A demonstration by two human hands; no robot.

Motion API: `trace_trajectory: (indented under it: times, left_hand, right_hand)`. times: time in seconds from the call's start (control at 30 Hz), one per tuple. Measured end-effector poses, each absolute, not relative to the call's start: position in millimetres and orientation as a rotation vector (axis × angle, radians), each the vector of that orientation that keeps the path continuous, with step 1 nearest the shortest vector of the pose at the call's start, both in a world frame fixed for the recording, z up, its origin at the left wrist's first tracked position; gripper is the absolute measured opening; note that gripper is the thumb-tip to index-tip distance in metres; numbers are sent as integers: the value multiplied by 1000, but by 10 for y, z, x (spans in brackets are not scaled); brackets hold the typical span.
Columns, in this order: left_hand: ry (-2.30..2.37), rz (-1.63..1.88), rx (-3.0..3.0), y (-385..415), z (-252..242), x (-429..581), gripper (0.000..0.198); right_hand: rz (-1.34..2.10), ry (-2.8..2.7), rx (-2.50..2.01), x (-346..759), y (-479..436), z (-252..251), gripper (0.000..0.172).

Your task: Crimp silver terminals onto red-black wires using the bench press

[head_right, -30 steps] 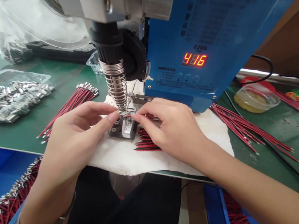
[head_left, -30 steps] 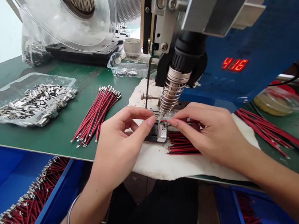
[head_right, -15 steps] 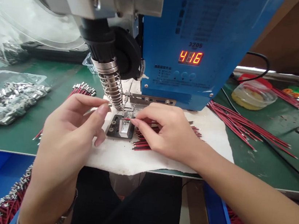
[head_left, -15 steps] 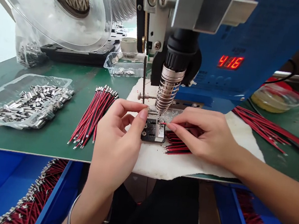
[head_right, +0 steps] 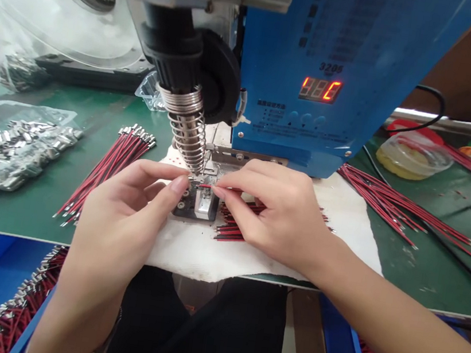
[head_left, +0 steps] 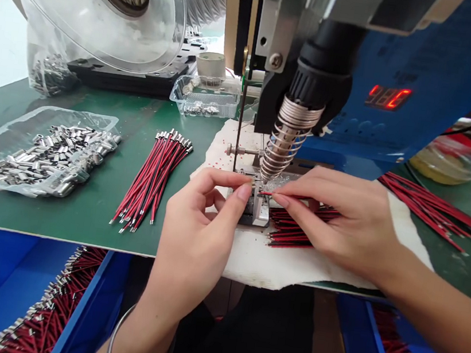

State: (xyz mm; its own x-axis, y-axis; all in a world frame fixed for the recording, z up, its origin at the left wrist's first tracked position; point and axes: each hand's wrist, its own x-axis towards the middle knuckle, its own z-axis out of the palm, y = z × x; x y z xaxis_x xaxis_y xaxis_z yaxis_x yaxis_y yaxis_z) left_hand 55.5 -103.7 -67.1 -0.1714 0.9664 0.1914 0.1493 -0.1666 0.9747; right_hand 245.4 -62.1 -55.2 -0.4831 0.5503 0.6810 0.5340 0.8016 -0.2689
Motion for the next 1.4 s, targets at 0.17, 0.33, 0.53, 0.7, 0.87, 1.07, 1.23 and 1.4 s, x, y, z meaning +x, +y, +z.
trace_trajectory:
  times: [0.17, 0.33, 0.53, 0.7, 0.87, 1.07, 1.23, 1.4]
  left_hand:
    - [1377, 1379, 1353, -1035, -654, 564, 13]
    - [1409, 1374, 1396, -1031, -642, 573, 13]
    - [1430, 1378, 1417, -1066, -648, 563, 14]
    - [1435, 1417, 1445, -1065, -661, 578, 13]
    - [1435, 1392, 1451, -1044, -661, 579, 14]
    - [1468, 1377, 1475, -1047, -645, 582, 13]
    - [1486, 1391, 1474, -1046, -649, 600, 12]
    - [1484, 1391, 1461, -1039, -651, 608, 13]
  right_hand:
    - [-5, -2159, -812, 2439, -607, -554, 10]
    - [-17, -2168, -800, 2437, -612, -539, 10]
    - [-30, -2166, -815, 2438, -633, -546, 10]
    - [-40, -2176, -825, 2436, -659, -524, 12]
    - [-55, -2170, -853, 2432, -662, -520, 13]
    - [-50, -2163, -850, 2429, -666, -543, 11]
    - [-65, -2138, -867, 2427, -681, -541, 11]
    - [-75, -2130, -909, 2411, -692, -534, 12]
